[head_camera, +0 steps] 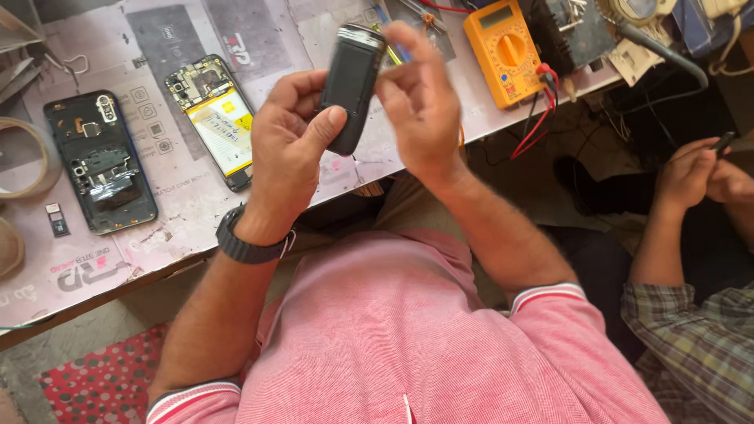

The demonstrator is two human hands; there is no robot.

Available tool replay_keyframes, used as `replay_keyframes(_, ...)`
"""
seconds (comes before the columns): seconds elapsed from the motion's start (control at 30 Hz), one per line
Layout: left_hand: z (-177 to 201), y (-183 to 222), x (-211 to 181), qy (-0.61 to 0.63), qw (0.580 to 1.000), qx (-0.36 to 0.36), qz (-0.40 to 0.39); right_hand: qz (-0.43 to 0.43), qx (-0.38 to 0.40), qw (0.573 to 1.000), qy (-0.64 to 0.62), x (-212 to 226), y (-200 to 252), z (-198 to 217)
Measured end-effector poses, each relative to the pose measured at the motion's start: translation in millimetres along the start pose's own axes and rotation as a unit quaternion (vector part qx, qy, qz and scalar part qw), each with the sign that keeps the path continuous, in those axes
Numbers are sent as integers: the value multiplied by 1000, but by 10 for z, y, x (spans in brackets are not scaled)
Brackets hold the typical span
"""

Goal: The person handles a disassembled smartphone and a feature phone at a cluttered workbench. They use a small green tool to probe the smartphone's internal components and battery area, then insert a SIM card into the feature phone and test it. The person continues to probe the smartphone's motherboard while another individual sits nearby.

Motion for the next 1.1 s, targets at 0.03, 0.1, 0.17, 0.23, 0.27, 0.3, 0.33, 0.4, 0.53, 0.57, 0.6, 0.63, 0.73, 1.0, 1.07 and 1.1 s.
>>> replay_keyframes(0.03,25,15,-8,-21,1000,-2,-20,-112,15,977,-179,-229,56,-78)
replay_keyframes(0.1,53,27,20,-33,999,-3,-36,-172,93,951,-241,-403,173,-197)
replay_keyframes(0.17,40,32,84,-13,1000,1,-23,-223,109,919,-306,-525,280,-248)
replay_keyframes(0.23,38,29,118,-70,997,-12,16,-263,65,888,-371,-608,291,-255)
replay_keyframes(0.27,26,15,109,-98,994,-17,34,-267,52,885,-377,-616,247,-250)
replay_keyframes(0.3,10,12,2,-253,967,-34,-7,-270,37,882,-383,-612,196,-236)
replay_keyframes(0.33,-22,21,-117,-401,914,-48,-48,-274,23,879,-389,-589,149,-213)
replay_keyframes(0.4,-134,22,-352,-539,826,-59,-153,-340,67,877,-334,-543,116,-206)
replay_keyframes(0.53,1,-148,-389,-414,901,-13,-128,-278,261,919,-101,-281,22,-132)
replay_keyframes(0.57,73,-201,-283,-345,937,8,-52,-268,232,929,-106,-258,-26,-90)
replay_keyframes(0.6,125,-197,-241,-284,959,-3,-23,-257,204,938,-110,-243,-68,-45)
replay_keyframes(0.63,165,-211,-218,-223,975,-13,3,-243,175,947,-114,-241,-117,-3)
replay_keyframes(0.73,17,-108,-439,-379,918,6,-117,-242,91,941,-217,-331,-201,72)
replay_keyframes(1.0,-300,-62,-370,-530,825,129,-152,20,143,988,54,-208,-328,-9)
replay_keyframes(1.07,-289,-77,-319,-528,824,133,-156,18,155,985,75,-177,-368,-23)
replay_keyframes(1.1,-276,-81,-289,-524,825,139,-156,-9,164,982,90,-212,-403,-22)
Point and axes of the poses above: each hand's wrist, its own y-axis away from the middle knuckle, its own z-axis out of the back of the hand, x = y × z, the point moved 7 cm from there along -y, towards the middle knuckle, and after that the axes turned 2 degrees about z, right-handed, at the moved point
